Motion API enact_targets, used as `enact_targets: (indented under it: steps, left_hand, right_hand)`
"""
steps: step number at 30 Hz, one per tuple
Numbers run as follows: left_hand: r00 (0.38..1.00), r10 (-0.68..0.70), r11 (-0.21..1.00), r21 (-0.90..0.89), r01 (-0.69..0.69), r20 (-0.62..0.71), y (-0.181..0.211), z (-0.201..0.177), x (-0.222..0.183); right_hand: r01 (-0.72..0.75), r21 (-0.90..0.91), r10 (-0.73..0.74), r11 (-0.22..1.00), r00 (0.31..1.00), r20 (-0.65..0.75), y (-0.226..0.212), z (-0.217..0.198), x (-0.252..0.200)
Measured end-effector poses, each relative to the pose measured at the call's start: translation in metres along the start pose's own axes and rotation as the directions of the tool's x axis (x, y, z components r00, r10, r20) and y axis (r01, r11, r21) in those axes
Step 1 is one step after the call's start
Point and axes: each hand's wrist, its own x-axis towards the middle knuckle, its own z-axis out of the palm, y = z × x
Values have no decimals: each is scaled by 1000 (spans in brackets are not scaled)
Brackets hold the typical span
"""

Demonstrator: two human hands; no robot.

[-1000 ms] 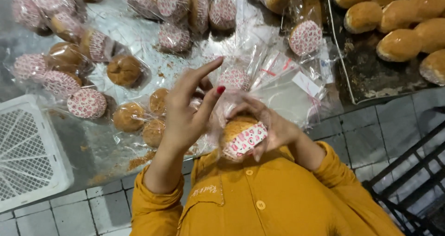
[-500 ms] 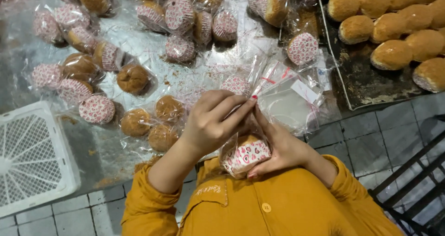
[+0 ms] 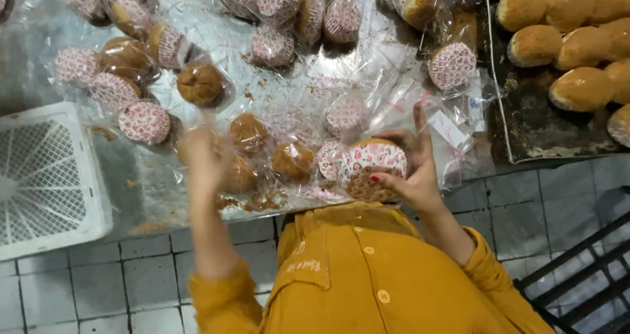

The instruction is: The person is individually wrapping buns in clear plastic bags at a bakery production area.

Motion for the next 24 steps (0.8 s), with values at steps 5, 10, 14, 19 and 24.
enact_targets:
  steps: [5,10,14,19,24]
  left_hand:
    - [925,218,-86,-950,-300,-312,112,-26,-43]
    - [938,70,-131,-935,-328,-339,121,-50,-42]
    - [931,95,-119,-932,-341,-353,108,2,-53]
    - [948,316,-392,-915,101,-31,81,7,-60]
    - [907,410,-530,-785,322,95,96,23,-32]
  right_hand:
    - [98,-32,-95,995,992,78,6,15,6]
    - [114,42,-112,993,993,-32,29,7,11]
    - [262,-335,-273,905,962,16,2,6,16]
    - [66,-118,-75,991,995,-71,37,-43,-4]
    - [-168,188,196,968,971,-140,34,-36,33]
